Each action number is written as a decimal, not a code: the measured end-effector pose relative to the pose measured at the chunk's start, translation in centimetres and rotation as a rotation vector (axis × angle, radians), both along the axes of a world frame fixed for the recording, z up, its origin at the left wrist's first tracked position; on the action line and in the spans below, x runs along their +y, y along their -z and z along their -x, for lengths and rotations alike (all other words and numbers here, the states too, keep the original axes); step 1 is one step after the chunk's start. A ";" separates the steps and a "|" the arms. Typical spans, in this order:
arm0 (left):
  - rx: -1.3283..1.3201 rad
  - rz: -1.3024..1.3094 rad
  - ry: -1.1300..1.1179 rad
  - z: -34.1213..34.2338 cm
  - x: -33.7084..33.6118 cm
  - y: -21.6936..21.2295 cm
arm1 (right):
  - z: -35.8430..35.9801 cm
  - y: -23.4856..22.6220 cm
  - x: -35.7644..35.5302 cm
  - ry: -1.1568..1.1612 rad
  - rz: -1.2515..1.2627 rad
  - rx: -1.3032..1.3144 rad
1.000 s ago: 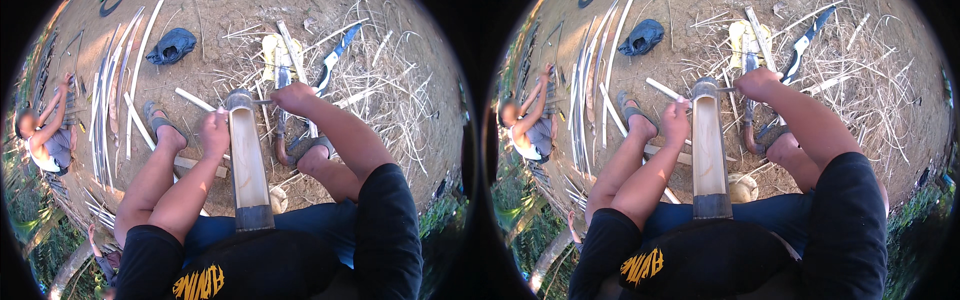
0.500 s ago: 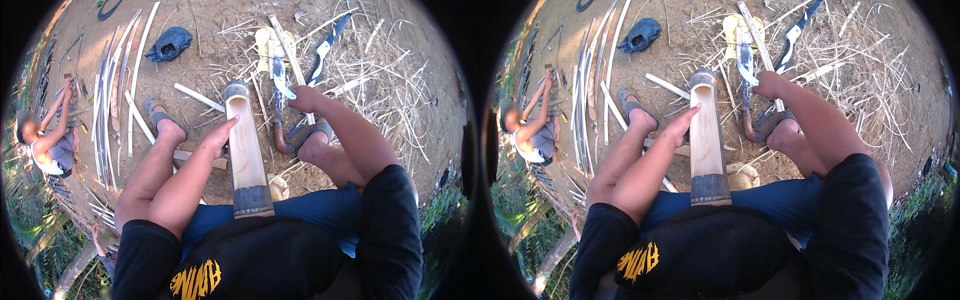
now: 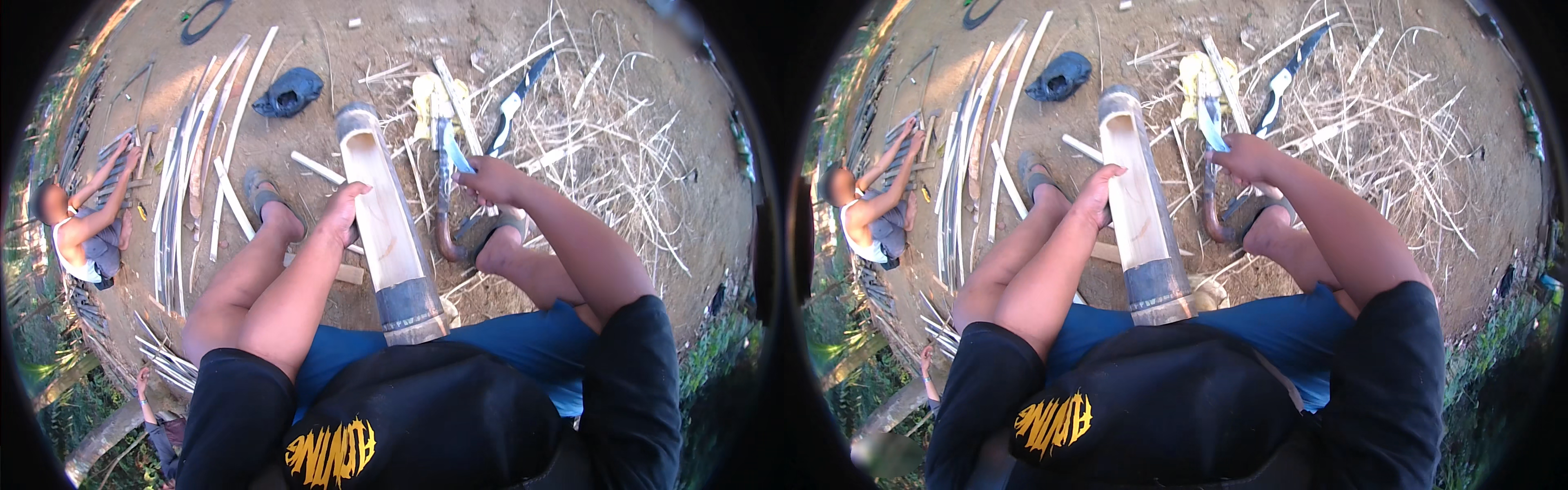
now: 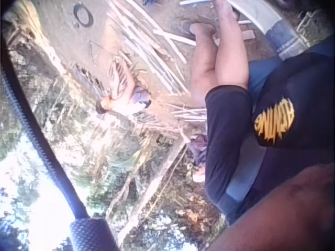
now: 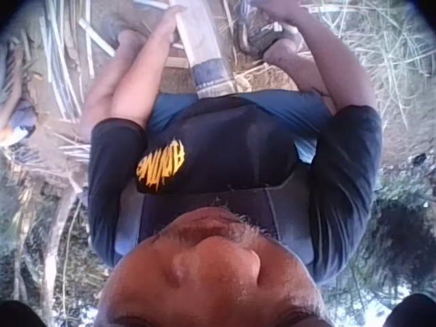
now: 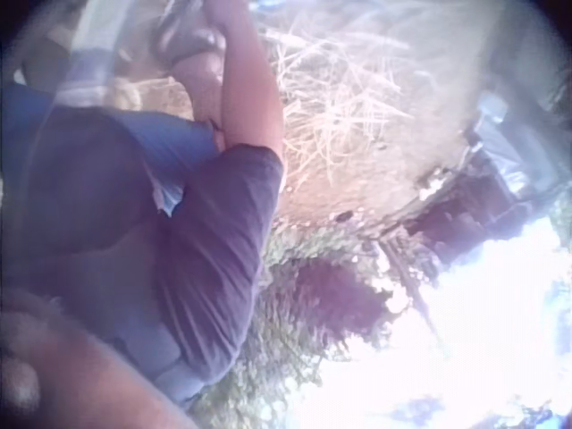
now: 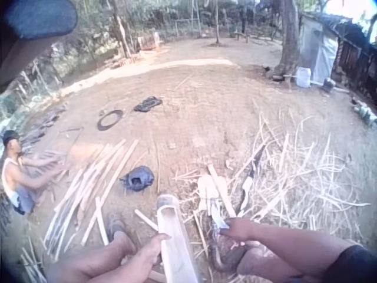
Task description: The person uses a knife to carve out a rectangular opening in a piece of bamboo and shaves the internal edges to smooth them.
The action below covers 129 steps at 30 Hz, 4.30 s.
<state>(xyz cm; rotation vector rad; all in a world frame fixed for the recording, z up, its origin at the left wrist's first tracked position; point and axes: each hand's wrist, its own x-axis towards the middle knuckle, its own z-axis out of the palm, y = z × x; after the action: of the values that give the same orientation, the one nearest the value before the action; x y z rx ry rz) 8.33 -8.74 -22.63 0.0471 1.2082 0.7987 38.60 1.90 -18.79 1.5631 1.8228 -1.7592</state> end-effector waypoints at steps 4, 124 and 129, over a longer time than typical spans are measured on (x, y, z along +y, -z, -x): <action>0.065 -0.330 -0.180 0.4 2.9 -6.2 | 0.1 -7.0 -0.9 0.120 -0.004 0.092; 0.971 -1.189 0.507 4.1 3.8 -17.0 | 3.6 -7.5 -5.5 -0.702 -0.234 -0.354; 1.081 -1.164 0.456 3.4 3.1 -17.5 | 4.5 -8.0 -6.0 -0.729 -0.244 -0.411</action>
<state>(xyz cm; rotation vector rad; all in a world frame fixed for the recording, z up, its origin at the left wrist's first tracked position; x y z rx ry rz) 4.92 -5.61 -5.11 1.8281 1.4328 0.9842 34.05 -4.11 -10.81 1.0038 2.0567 -0.8543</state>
